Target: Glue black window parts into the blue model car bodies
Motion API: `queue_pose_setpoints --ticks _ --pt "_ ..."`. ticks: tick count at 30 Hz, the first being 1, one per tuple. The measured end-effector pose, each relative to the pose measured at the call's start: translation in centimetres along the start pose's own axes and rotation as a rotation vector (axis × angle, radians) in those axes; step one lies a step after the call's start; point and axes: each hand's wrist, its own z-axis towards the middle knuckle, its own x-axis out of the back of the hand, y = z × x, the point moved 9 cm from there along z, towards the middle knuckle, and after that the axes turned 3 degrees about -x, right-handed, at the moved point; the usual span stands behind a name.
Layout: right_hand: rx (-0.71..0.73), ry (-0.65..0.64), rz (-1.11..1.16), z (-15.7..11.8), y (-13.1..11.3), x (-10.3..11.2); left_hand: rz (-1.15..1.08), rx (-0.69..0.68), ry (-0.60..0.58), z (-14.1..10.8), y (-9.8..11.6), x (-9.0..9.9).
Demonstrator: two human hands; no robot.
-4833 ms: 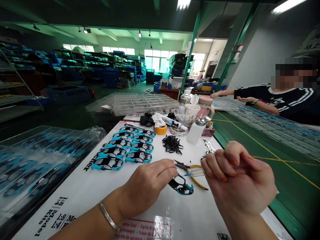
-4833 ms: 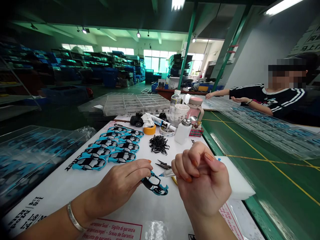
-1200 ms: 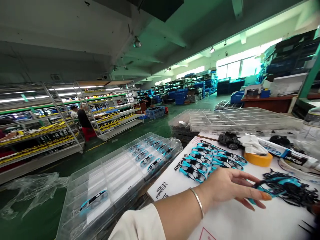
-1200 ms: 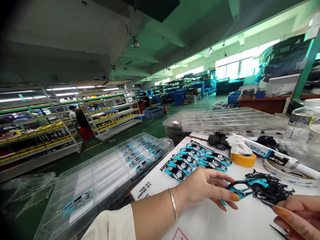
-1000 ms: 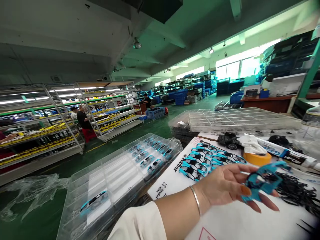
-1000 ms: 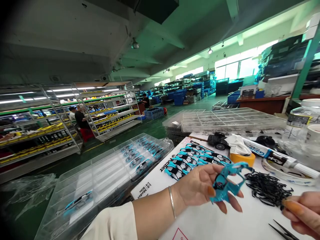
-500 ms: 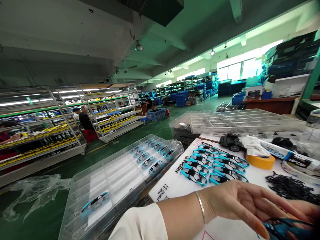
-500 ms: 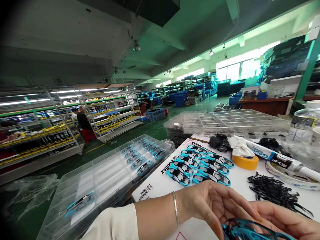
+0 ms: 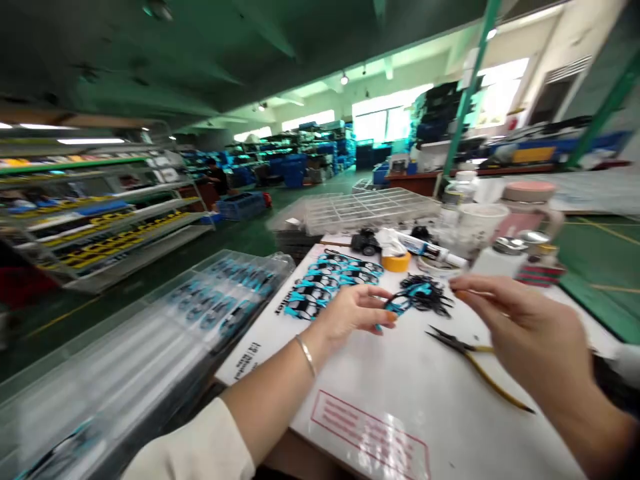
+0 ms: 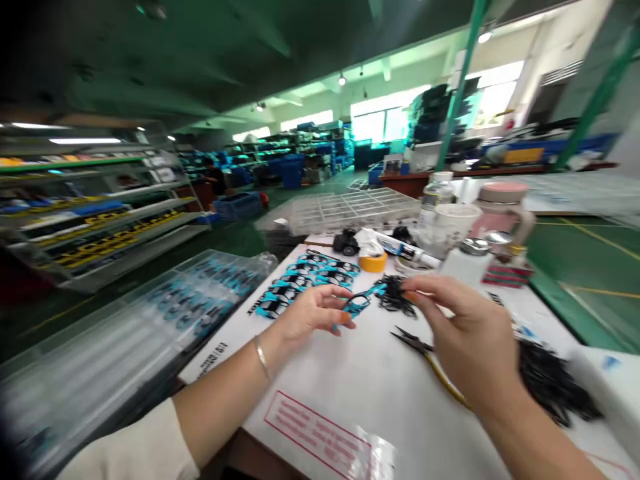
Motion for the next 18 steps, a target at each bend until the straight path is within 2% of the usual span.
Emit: queue_pose_setpoints --ticks 3,6,10,18 --pt "0.169 -0.086 0.04 -0.1 -3.3 -1.2 0.126 0.031 -0.022 -0.3 -0.1 -0.4" --pt "0.267 -0.189 0.02 -0.6 -5.1 -3.0 0.198 0.043 -0.016 -0.6 0.0 -0.5" --pt "0.311 -0.288 -0.038 -1.2 -5.1 -4.2 0.249 0.049 -0.01 -0.7 0.1 -0.6" --pt "0.306 -0.418 -0.066 -1.6 -4.5 -5.4 0.289 0.029 -0.034 -0.5 -0.2 -0.5"
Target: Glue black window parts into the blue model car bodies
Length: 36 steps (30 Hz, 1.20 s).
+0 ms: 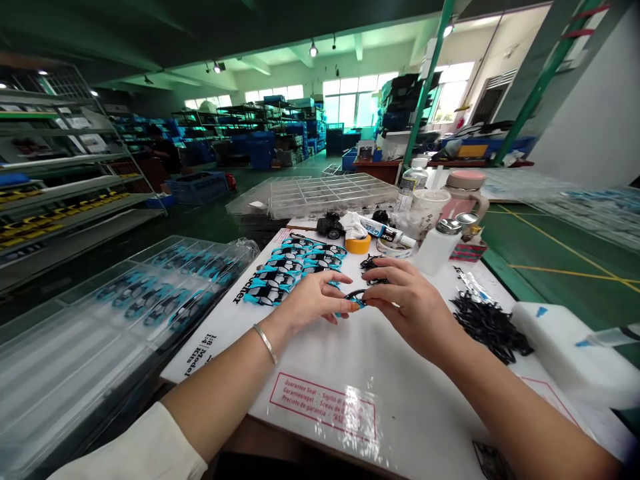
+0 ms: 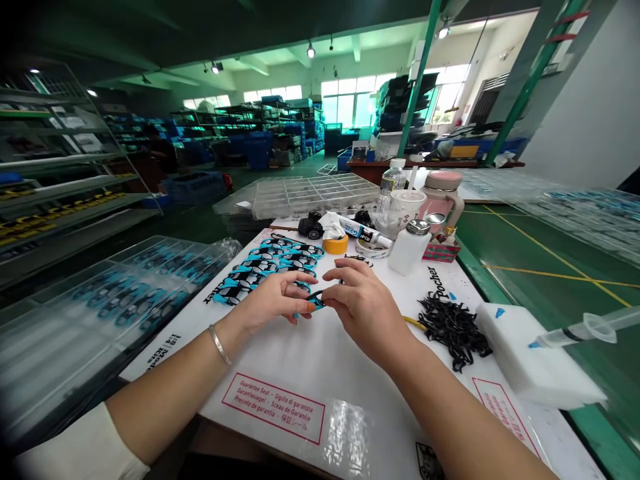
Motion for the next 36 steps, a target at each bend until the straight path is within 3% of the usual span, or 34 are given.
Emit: queue_pose_setpoints --ticks 14,32,36 --pt "-0.068 -0.137 0.085 -0.3 0.6 -1.0 0.054 0.022 0.0 -0.1 -0.2 0.1" --pt "-0.007 -0.025 0.144 -0.2 0.0 -1.0 0.045 -0.045 -0.033 0.1 0.3 0.3" --pt "-0.049 -0.04 0.125 -0.3 0.3 -1.2 0.05 -0.045 -0.013 0.1 0.2 0.4"
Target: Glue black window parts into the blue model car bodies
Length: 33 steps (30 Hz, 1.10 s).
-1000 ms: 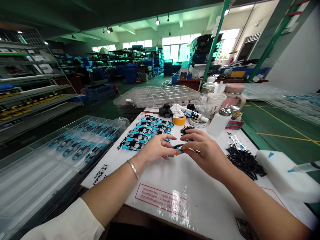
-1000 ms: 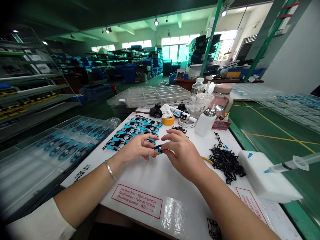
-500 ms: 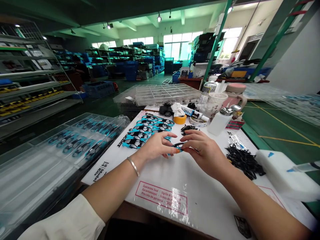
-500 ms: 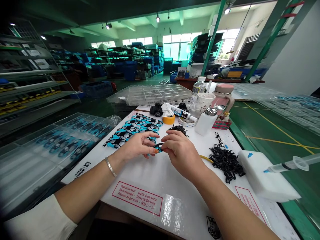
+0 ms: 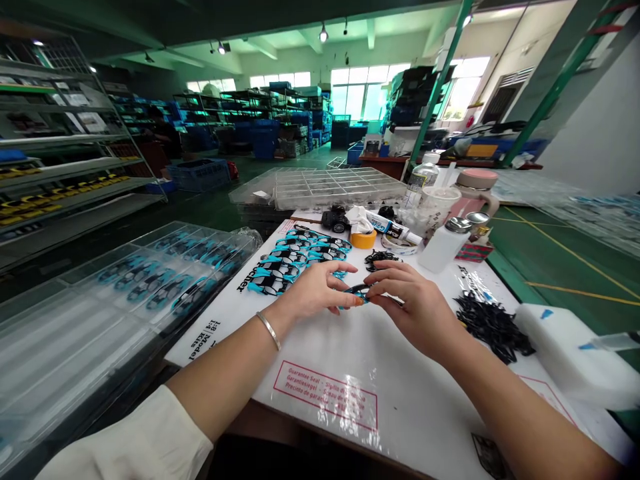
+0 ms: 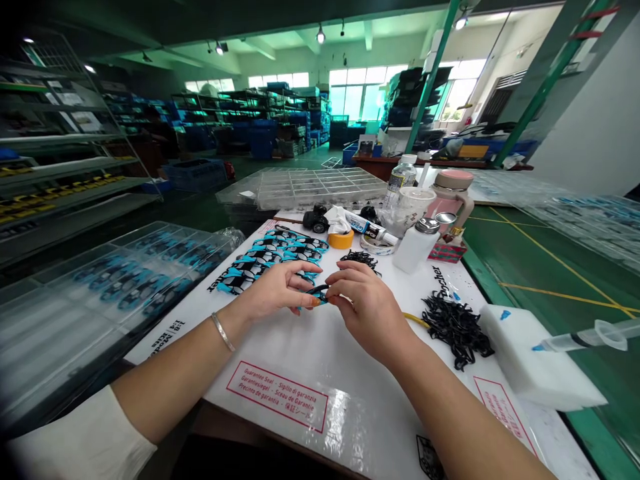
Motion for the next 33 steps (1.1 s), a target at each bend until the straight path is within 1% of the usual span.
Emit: queue_pose_setpoints --ticks 4,10,15,19,22,26,29,33 --pt "-0.063 -0.021 -0.064 0.0 0.3 0.0 0.005 -0.001 0.031 0.0 -0.1 0.2" --pt "-0.1 -0.013 -0.17 0.0 0.1 0.0 0.008 -0.006 0.043 0.0 0.0 0.0" --pt "-0.112 0.004 -0.194 0.0 0.1 -0.2 0.051 -0.011 0.055 0.0 0.2 0.0" --pt "-0.06 0.006 -0.174 0.0 0.1 -0.1 0.042 0.003 0.059 0.0 0.1 0.1" --pt "-0.005 0.017 -0.162 0.1 -0.2 0.2 -0.015 0.015 0.04 -0.1 0.2 0.2" --pt "0.075 0.068 -0.134 0.1 -1.0 1.1 -0.099 0.02 0.02 -0.2 0.5 0.4" --pt "0.124 0.108 -0.099 0.1 -1.6 1.7 -0.13 0.021 -0.003 -0.4 0.7 0.1" --pt "0.182 0.13 -0.086 0.3 -2.4 1.8 -0.165 0.028 -0.026 -0.6 0.6 -0.1"
